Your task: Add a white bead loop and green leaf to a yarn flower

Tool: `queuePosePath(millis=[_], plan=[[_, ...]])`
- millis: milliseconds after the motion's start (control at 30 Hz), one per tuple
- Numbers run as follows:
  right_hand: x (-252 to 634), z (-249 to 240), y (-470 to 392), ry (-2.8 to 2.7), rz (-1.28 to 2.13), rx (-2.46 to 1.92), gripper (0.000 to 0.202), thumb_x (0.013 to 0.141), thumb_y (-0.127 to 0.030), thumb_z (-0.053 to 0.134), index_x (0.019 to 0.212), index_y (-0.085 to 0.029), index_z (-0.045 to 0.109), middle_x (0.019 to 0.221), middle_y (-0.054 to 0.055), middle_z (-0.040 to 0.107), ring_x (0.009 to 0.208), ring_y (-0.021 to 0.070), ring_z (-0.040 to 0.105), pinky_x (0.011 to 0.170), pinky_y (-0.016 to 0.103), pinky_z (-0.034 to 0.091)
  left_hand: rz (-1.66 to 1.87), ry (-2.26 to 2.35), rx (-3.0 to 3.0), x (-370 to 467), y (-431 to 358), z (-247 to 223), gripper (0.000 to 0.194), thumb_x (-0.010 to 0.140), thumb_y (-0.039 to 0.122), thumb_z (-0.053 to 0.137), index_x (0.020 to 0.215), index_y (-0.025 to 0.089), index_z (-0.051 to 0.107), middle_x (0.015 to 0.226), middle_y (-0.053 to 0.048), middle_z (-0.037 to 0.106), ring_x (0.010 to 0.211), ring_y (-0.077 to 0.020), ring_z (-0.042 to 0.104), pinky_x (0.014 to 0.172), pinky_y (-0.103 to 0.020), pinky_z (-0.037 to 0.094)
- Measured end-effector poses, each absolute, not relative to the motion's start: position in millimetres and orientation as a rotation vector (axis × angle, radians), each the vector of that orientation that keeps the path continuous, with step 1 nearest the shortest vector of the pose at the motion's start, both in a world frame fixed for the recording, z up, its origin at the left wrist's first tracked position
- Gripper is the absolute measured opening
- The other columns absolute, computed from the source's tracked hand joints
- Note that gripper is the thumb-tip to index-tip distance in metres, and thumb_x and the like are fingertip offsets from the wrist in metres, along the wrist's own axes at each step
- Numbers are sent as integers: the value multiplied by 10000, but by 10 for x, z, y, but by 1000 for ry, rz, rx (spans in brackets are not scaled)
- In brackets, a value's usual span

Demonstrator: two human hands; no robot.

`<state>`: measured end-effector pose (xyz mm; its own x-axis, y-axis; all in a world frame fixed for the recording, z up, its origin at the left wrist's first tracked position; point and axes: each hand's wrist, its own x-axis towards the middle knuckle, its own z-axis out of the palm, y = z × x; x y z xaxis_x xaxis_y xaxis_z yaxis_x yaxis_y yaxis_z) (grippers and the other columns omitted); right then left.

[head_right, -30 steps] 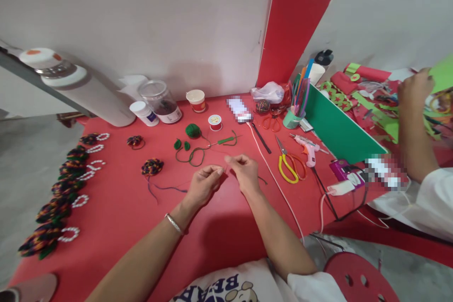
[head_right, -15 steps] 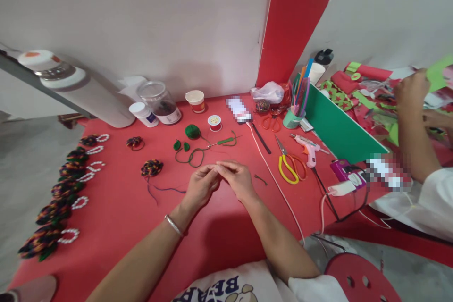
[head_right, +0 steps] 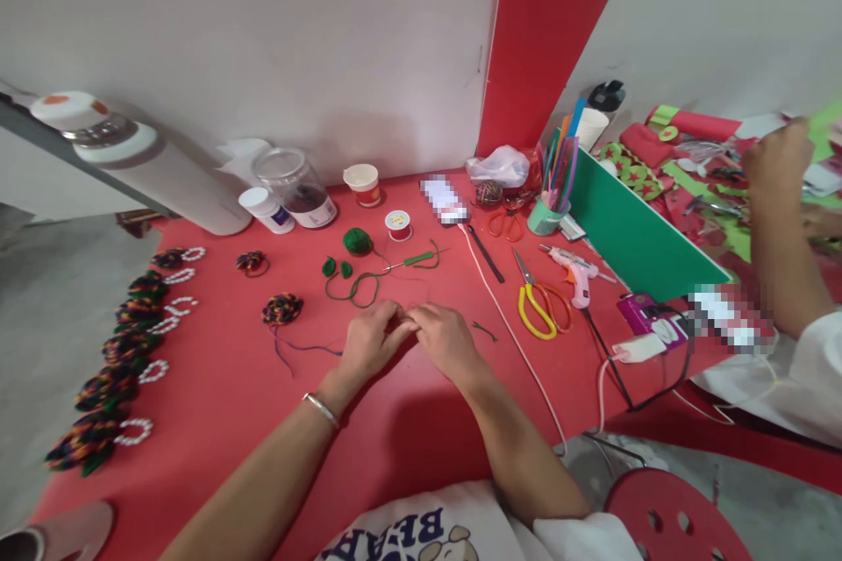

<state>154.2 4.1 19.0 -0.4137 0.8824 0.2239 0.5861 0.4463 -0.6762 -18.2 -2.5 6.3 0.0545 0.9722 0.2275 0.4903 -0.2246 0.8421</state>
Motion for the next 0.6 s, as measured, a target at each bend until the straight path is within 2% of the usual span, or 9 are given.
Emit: queuePosePath(millis=[167, 367, 600], plan=[[1594, 190, 52, -2341, 616, -1216, 190, 967, -159, 556, 962, -201, 742, 902, 73, 754, 807, 200, 701, 754, 291, 510, 1011, 1225, 1960, -235, 28, 50, 258, 894, 288, 634, 650, 206, 623, 620, -32, 538, 589, -160, 453, 618, -266, 309], [1571, 220, 52, -2094, 691, -1179, 149, 969, -213, 587, 1018, -221, 728, 987, 62, 760, 893, 184, 703, 848, 280, 507, 1073, 1276, 1848, -191, -9, 32, 244, 966, 257, 488, 758, 196, 600, 716, -37, 599, 680, -164, 539, 685, -269, 396], [1558, 249, 50, -1965, 764, -1188, 107, 942, -191, 591, 886, -219, 679, 805, 22, 721, 732, 157, 653, 718, 253, 477, 1122, 1290, 1638, -159, -43, 27, 225, 970, 283, 470, 799, 188, 581, 734, -12, 599, 688, -146, 555, 670, -262, 435]])
